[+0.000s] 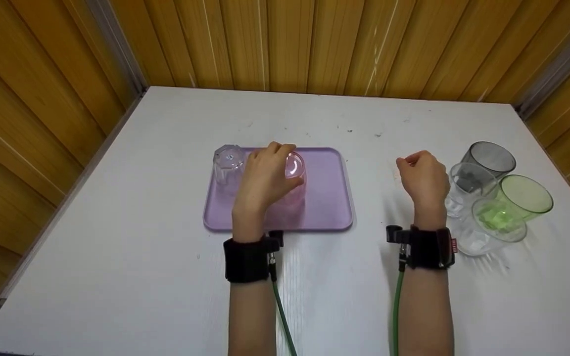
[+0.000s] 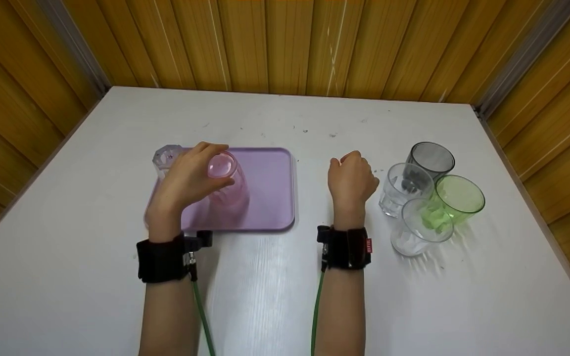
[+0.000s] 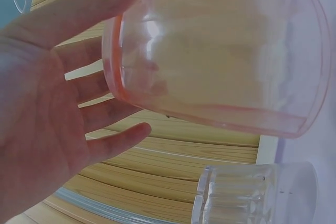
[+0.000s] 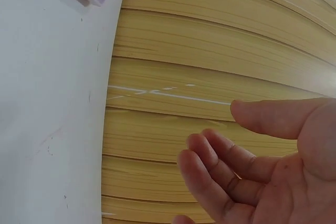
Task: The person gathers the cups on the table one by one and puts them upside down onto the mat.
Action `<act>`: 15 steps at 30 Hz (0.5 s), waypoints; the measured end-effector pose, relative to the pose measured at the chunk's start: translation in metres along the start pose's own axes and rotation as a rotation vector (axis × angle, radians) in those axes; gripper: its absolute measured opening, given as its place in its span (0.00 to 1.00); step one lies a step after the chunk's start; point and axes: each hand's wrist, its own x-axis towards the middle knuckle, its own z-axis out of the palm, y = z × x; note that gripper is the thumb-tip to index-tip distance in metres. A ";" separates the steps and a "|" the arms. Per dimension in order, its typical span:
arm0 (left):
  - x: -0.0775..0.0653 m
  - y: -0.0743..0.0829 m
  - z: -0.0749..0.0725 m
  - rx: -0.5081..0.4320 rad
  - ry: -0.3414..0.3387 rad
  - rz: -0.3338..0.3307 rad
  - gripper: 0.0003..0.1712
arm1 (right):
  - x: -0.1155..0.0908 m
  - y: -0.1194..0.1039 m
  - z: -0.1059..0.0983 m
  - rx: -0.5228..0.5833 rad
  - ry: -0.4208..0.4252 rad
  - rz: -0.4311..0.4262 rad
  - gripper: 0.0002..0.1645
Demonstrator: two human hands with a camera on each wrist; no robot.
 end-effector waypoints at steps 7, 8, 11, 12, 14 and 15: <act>0.000 -0.002 0.002 -0.004 -0.001 -0.005 0.35 | 0.001 0.005 -0.004 -0.034 0.040 0.044 0.25; 0.000 -0.002 0.002 -0.005 0.000 -0.004 0.34 | 0.001 0.006 -0.004 -0.033 0.047 0.047 0.25; 0.001 -0.003 0.004 -0.007 -0.002 -0.006 0.34 | 0.001 0.010 -0.006 -0.024 0.060 0.055 0.26; 0.001 -0.004 0.004 -0.008 -0.004 -0.007 0.34 | 0.002 0.011 -0.006 -0.021 0.067 0.055 0.26; 0.001 -0.005 0.005 -0.009 -0.009 -0.013 0.34 | 0.002 0.013 -0.007 -0.014 0.078 0.060 0.26; 0.001 -0.005 0.005 -0.010 -0.012 -0.017 0.34 | 0.002 0.014 -0.007 -0.011 0.082 0.063 0.26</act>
